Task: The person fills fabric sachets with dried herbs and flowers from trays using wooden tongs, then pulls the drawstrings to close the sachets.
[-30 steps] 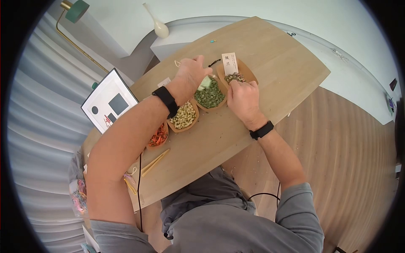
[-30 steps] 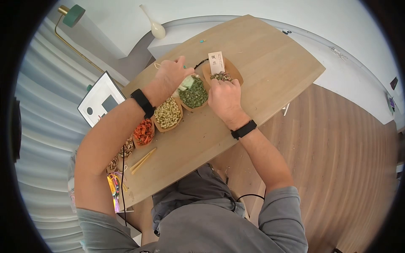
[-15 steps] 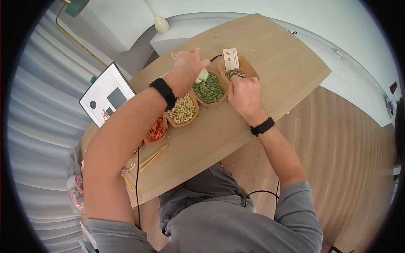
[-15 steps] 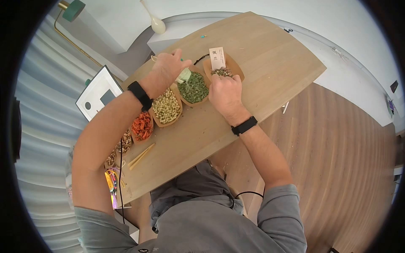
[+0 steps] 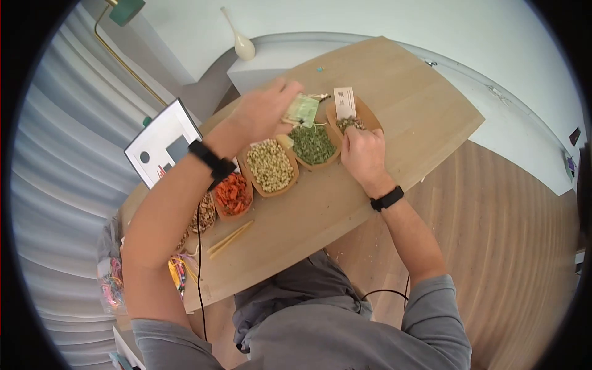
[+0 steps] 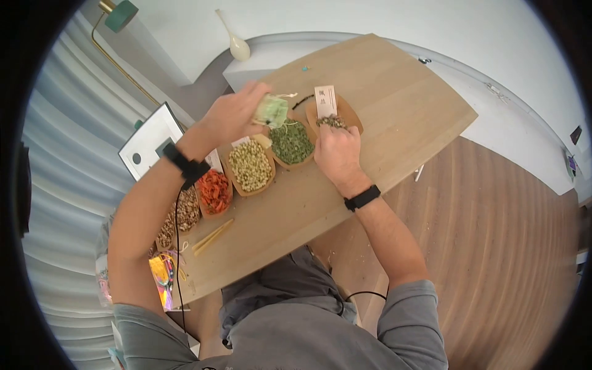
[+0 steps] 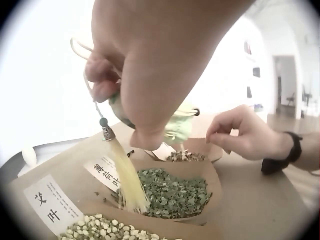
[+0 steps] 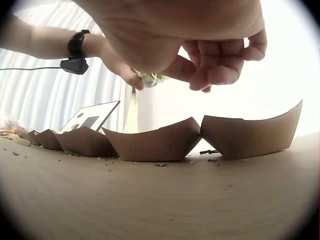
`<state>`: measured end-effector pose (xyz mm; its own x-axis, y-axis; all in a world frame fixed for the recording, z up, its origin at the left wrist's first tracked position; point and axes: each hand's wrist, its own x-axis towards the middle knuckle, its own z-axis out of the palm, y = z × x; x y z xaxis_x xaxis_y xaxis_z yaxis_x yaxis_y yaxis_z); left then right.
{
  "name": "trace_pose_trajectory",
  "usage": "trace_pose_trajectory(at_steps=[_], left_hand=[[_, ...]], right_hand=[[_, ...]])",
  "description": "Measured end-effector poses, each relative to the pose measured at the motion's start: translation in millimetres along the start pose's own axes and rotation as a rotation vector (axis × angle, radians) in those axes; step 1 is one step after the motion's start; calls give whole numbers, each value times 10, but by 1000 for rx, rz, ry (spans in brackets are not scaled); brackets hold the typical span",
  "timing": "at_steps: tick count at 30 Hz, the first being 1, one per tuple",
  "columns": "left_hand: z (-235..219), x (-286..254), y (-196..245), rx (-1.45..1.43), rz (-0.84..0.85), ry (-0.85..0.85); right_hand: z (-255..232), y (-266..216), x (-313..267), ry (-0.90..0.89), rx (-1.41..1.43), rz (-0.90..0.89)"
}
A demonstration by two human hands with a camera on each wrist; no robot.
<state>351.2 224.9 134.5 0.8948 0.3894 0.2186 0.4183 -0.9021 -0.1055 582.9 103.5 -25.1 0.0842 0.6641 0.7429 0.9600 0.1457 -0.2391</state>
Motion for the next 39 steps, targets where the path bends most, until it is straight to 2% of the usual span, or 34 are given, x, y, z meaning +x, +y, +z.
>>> trace_pose_trajectory(at_steps=[1,3,4,6,10,11,14,16,18,19,20,22,26,28,31,35,37,38,39], left_hand=[[-79,-102,-25,17,6,6],[-229,-360,-47,-458,-194,124],[-268,-513,-56,-439,-195,132],[-252,-856,-74,-668,-115,362],[-238,-1423,32,-850,-124,437],[-236,-1516,11,-750,-88,449],[-257,-1827,97,-783,-117,453],[-205,-2006,148,-837,-172,510],[-280,-2161,248,-881,-186,537],[-369,-2226,316,-745,-162,573],[-364,-2288,349,-741,-175,593],[-341,-2394,416,-634,-135,648],[-492,-2566,519,-483,-171,691],[-480,-2676,537,-507,-229,691],[-452,-2747,566,-536,-338,572],[-480,-2690,639,-549,-268,568],[-595,-2652,725,-516,-241,409],[-582,-2644,714,-521,-240,414],[-572,-2634,683,-642,-191,429]], right_hand=[[12,4,-10,-5,0,-7],[-20,-16,-3,10,21,2],[-23,-29,6,7,40,13],[-14,-15,2,12,40,-5],[-3,-2,8,5,-9,-48],[10,14,-8,2,-6,-66],[-6,4,18,-37,-67,-58],[-80,-82,84,115,-102,-167],[-323,-411,171,132,-44,-255],[-461,-624,228,149,16,-312],[-583,-862,267,145,21,-335],[-827,-1376,289,45,326,-401],[-1223,-2112,334,20,512,-529],[-1389,-2364,321,-4,638,-585],[-1473,-2795,327,-68,676,-549],[-1242,-2865,350,-199,622,-492],[-1134,-2744,363,-415,627,-406],[-1104,-2685,344,-419,620,-408],[-1083,-2627,339,-416,703,-375]])
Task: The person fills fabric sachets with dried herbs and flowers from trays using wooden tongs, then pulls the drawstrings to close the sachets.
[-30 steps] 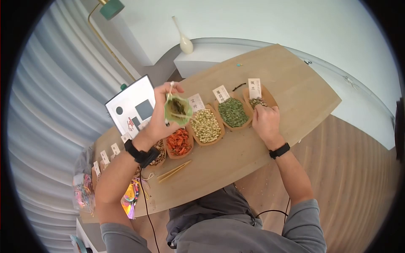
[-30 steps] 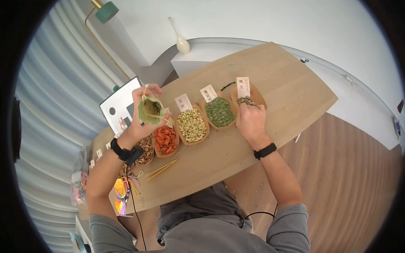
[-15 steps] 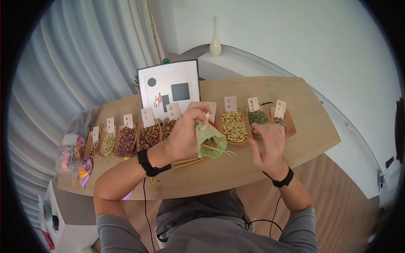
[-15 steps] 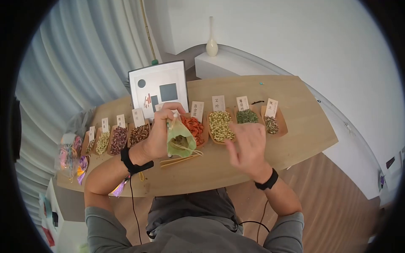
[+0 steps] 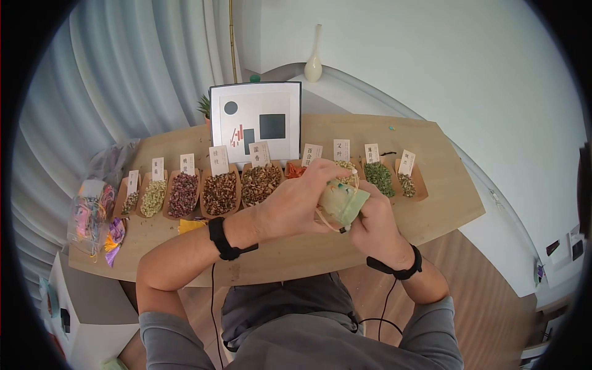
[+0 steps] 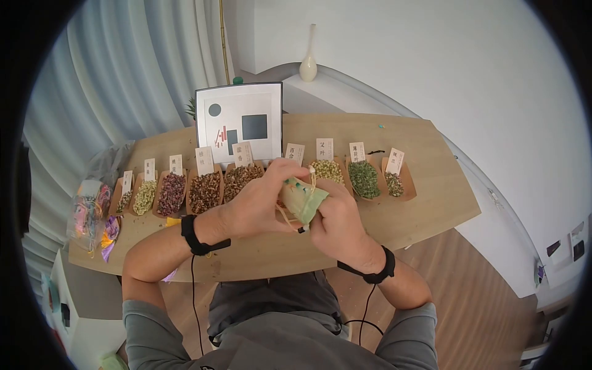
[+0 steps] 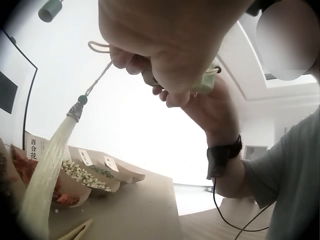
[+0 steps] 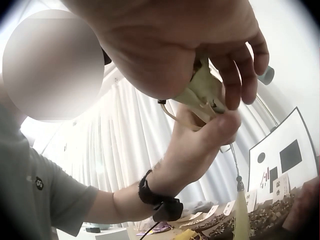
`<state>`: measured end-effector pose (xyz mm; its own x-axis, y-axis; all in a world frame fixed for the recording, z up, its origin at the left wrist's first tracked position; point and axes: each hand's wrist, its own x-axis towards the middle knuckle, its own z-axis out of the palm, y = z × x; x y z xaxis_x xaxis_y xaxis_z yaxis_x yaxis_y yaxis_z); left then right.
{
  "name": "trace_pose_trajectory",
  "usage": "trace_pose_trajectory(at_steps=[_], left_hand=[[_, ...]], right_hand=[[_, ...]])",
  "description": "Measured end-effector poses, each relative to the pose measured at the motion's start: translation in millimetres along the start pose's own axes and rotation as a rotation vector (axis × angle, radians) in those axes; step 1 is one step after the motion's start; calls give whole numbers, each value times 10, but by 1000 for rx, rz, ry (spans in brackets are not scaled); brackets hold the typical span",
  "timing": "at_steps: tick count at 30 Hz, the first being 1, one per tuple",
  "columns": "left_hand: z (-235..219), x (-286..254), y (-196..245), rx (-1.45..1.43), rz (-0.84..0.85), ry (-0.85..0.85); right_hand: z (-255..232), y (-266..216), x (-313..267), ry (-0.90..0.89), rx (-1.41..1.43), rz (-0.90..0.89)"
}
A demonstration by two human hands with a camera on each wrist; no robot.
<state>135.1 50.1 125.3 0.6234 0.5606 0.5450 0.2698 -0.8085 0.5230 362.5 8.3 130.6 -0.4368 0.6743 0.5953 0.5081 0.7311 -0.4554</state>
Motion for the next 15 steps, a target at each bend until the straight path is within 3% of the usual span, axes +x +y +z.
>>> trace_pose_trajectory(at_steps=[2,4,5,7,8,12,14,15], left_hand=[[22,28,-65,-131,28,-13],[85,41,-162,-684,-207,-67],[85,60,-246,-690,-206,-79],[54,160,-344,-1019,-409,-177],[123,196,-265,-823,-484,-76],[264,440,-258,-619,-452,-102],[430,599,-228,-395,-192,88],[486,686,-228,-400,-192,78]], right_hand=[[-68,39,-28,30,78,13],[-148,52,-64,12,223,88],[-168,73,-82,20,220,100],[-193,128,-97,53,245,58],[-218,159,-104,62,246,69],[-290,332,-177,-20,209,56],[-332,444,-241,-51,215,82],[-370,500,-275,-77,217,112]])
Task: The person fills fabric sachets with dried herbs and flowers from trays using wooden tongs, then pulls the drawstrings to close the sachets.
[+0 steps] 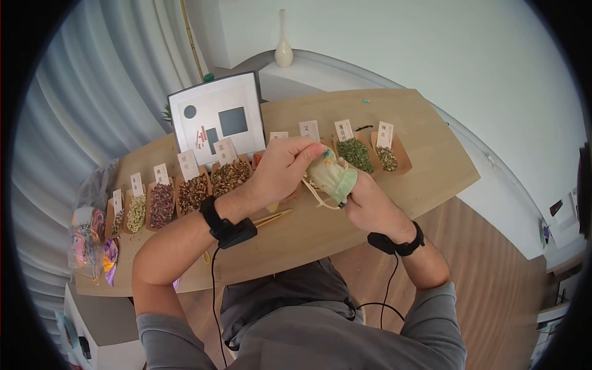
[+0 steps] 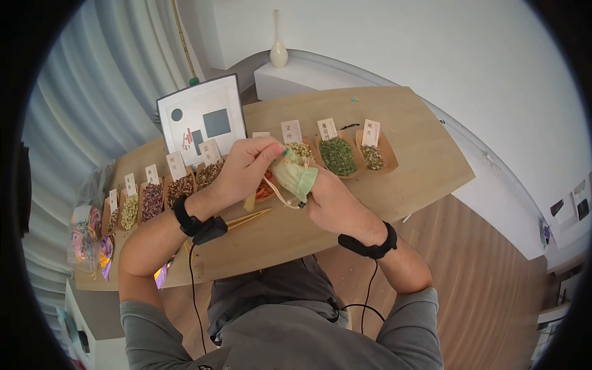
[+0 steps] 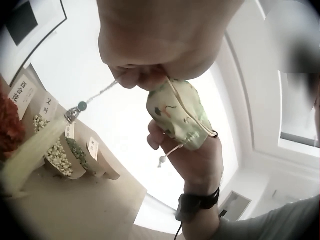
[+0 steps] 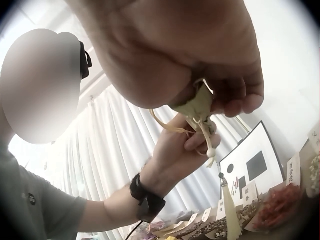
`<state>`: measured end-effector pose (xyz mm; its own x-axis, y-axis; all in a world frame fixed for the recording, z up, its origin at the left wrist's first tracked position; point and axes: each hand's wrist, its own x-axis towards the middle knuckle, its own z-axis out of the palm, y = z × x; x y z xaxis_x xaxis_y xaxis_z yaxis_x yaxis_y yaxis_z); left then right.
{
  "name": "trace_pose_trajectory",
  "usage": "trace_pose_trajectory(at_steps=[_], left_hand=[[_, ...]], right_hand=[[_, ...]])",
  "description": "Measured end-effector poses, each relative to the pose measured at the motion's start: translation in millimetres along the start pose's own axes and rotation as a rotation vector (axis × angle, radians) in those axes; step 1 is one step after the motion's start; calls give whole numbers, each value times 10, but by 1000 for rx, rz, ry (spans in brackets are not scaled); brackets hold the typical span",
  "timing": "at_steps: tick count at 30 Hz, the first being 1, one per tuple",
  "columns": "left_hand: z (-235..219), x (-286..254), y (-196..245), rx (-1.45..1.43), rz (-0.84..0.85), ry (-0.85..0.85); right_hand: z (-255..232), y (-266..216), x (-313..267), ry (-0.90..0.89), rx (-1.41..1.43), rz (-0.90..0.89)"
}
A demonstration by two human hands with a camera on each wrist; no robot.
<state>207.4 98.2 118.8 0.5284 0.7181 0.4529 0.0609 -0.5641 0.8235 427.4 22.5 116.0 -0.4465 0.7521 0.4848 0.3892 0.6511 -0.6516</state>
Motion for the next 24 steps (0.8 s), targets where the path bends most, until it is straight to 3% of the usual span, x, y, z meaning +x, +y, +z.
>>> trace_pose_trajectory(at_steps=[2,10,13,17,19,21,24], left_hand=[[87,190,19,162,163,86],[381,1063,-205,548,277,32],[552,1358,-367,626,283,36],[566,1766,-717,860,466,-26],[542,1877,-856,922,510,-57],[569,1951,-980,925,666,-37],[625,2006,-1023,1063,712,-75]], right_hand=[[-104,113,-43,-19,5,41],[-477,832,22,207,-81,-40],[-660,1184,87,135,-15,55],[-892,1530,75,49,-103,85],[-953,1667,24,28,-79,260],[-924,1816,-1,57,-35,233],[-842,1899,16,65,-31,236]])
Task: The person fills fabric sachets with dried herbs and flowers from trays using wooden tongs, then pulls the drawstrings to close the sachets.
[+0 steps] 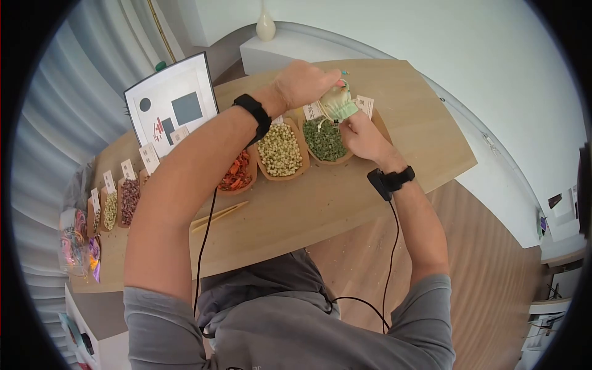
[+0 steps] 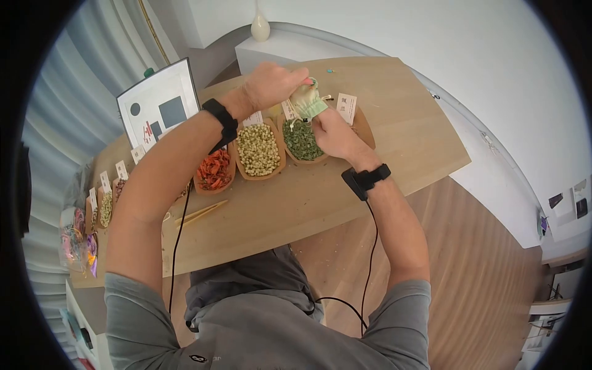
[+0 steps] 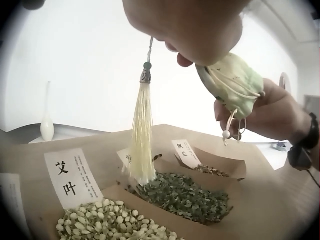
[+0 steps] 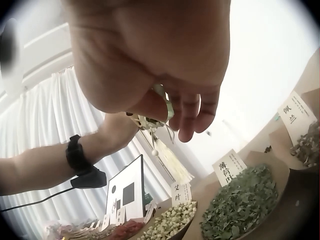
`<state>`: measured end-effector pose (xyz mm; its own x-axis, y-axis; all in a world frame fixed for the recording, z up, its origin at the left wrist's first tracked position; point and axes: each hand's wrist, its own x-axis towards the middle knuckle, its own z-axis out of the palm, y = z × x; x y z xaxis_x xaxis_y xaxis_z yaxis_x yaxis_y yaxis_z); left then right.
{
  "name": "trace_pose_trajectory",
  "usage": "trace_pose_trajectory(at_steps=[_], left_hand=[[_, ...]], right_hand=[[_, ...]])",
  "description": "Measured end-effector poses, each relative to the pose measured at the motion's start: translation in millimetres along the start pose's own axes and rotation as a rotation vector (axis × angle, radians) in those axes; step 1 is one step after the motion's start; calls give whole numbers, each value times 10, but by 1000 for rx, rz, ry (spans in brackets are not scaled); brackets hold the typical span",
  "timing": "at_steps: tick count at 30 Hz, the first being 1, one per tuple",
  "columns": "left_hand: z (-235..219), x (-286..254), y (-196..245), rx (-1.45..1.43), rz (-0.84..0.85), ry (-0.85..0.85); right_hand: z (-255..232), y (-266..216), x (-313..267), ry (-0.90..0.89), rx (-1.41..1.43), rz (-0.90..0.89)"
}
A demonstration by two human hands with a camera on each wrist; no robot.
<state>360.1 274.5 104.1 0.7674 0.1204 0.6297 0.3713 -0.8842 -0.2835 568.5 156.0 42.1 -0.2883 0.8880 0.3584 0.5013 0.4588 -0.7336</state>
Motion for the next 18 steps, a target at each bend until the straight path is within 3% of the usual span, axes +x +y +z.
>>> trace_pose_trajectory(at_steps=[2,4,11,13,16,18], left_hand=[[113,8,-90,8,36,-20],[175,-6,-173,21,71,-37],[249,-142,-221,25,48,-87],[283,-128,-154,-22,39,-57],[322,-77,-79,-46,49,-89],[302,-77,-117,-19,73,-105]], right_hand=[[46,145,37,-31,-40,28],[36,298,87,-113,-168,-63],[-34,316,-70,-110,-36,10],[70,446,-17,-20,-150,-111],[136,556,28,-45,-280,-214],[48,513,-24,-119,-322,-182]])
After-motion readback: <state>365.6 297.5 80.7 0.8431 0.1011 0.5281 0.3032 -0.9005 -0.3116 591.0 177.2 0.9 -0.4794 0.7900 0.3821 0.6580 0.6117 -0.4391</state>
